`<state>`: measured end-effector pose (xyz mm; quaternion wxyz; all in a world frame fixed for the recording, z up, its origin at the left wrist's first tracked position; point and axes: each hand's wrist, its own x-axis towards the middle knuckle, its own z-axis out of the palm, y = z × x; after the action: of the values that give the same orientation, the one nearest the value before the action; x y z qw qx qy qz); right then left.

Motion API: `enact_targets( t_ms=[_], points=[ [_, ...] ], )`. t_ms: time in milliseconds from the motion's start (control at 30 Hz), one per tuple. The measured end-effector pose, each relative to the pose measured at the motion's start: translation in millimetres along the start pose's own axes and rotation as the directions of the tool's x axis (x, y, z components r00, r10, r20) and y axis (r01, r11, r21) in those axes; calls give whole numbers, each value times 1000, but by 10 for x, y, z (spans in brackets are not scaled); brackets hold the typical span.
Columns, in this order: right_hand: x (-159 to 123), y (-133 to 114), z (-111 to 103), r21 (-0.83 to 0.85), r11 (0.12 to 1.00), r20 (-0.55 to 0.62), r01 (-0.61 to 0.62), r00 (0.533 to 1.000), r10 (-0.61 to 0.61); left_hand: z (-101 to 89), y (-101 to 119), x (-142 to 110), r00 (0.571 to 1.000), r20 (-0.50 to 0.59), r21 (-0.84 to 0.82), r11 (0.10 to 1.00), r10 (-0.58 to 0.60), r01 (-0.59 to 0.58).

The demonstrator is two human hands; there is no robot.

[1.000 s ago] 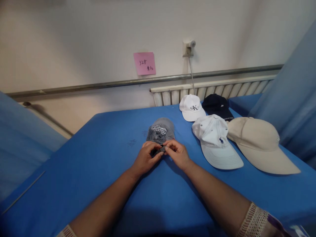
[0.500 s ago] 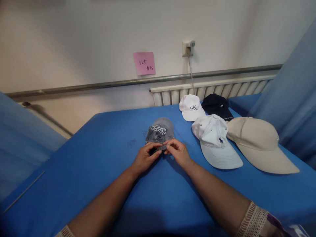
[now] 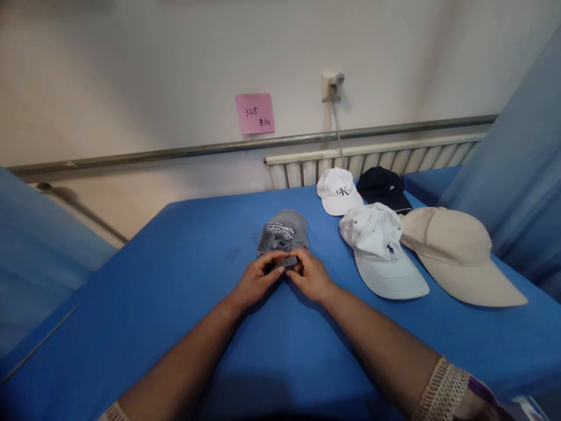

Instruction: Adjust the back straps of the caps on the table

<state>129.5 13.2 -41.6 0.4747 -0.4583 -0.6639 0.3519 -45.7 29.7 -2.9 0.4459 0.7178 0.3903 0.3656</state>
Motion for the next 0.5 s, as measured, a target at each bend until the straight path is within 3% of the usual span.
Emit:
enact_targets(
  t_ms=[200,500],
  points=[
    [-10,-60,-35,-123,991,16,50,999,-48,5,16,5,997,81,-57,998,5,0],
    [-6,-63,-38,-35,991,19,129,992,-128,25,10,7,999,31,-214,976,-42,47]
  ],
)
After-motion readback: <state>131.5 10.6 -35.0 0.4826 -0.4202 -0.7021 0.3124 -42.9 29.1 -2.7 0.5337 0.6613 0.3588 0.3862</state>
